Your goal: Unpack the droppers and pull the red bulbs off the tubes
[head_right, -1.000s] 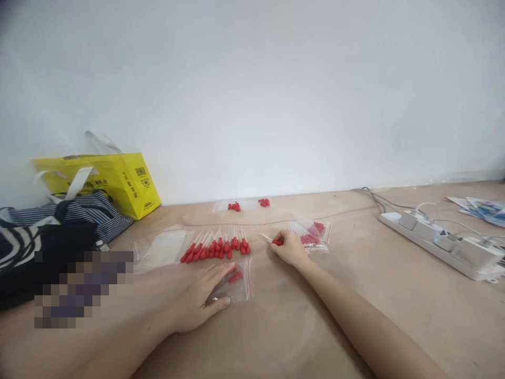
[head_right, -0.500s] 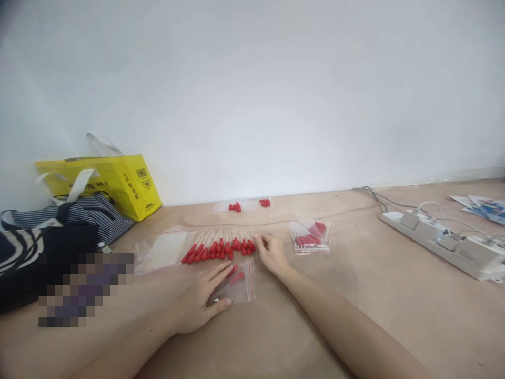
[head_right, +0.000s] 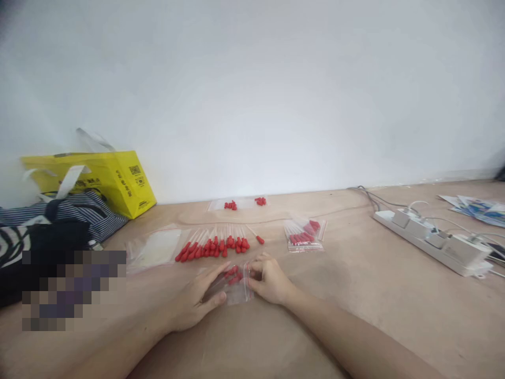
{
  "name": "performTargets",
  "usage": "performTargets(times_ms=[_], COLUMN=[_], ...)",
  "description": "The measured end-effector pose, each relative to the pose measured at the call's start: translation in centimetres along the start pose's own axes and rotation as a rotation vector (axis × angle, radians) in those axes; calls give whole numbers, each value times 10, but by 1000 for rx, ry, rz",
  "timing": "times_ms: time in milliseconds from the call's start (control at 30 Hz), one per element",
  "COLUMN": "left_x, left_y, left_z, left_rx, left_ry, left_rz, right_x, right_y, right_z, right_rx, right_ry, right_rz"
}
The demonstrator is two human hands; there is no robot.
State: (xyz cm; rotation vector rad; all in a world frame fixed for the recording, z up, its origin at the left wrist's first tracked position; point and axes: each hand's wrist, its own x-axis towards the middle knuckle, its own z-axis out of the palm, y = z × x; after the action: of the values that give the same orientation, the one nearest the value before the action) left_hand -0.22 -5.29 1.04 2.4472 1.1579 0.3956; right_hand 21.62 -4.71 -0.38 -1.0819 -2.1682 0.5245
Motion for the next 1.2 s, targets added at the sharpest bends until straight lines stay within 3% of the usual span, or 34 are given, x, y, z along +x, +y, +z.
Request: performTargets(times_ms=[200, 467, 667, 933, 1200], left_x=[0, -1, 0, -1, -4], left_y=[2, 3, 2, 5, 3], left_z=[1, 1, 2, -3, -8], left_rx=[-46, -42, -10, 14, 59], left_ry=[-1, 23, -3, -20, -37], left_rz=[2, 17, -1, -1, -55], right_x=[3, 2, 3, -1, -5], right_y=[2, 2, 4, 15, 41], right_z=[2, 0, 1, -3, -34], right_rx=[-127, 58, 4, 395, 414], right_ry=[-92, -54, -158, -175, -244], right_rz=[-8, -13, -89, 163, 191])
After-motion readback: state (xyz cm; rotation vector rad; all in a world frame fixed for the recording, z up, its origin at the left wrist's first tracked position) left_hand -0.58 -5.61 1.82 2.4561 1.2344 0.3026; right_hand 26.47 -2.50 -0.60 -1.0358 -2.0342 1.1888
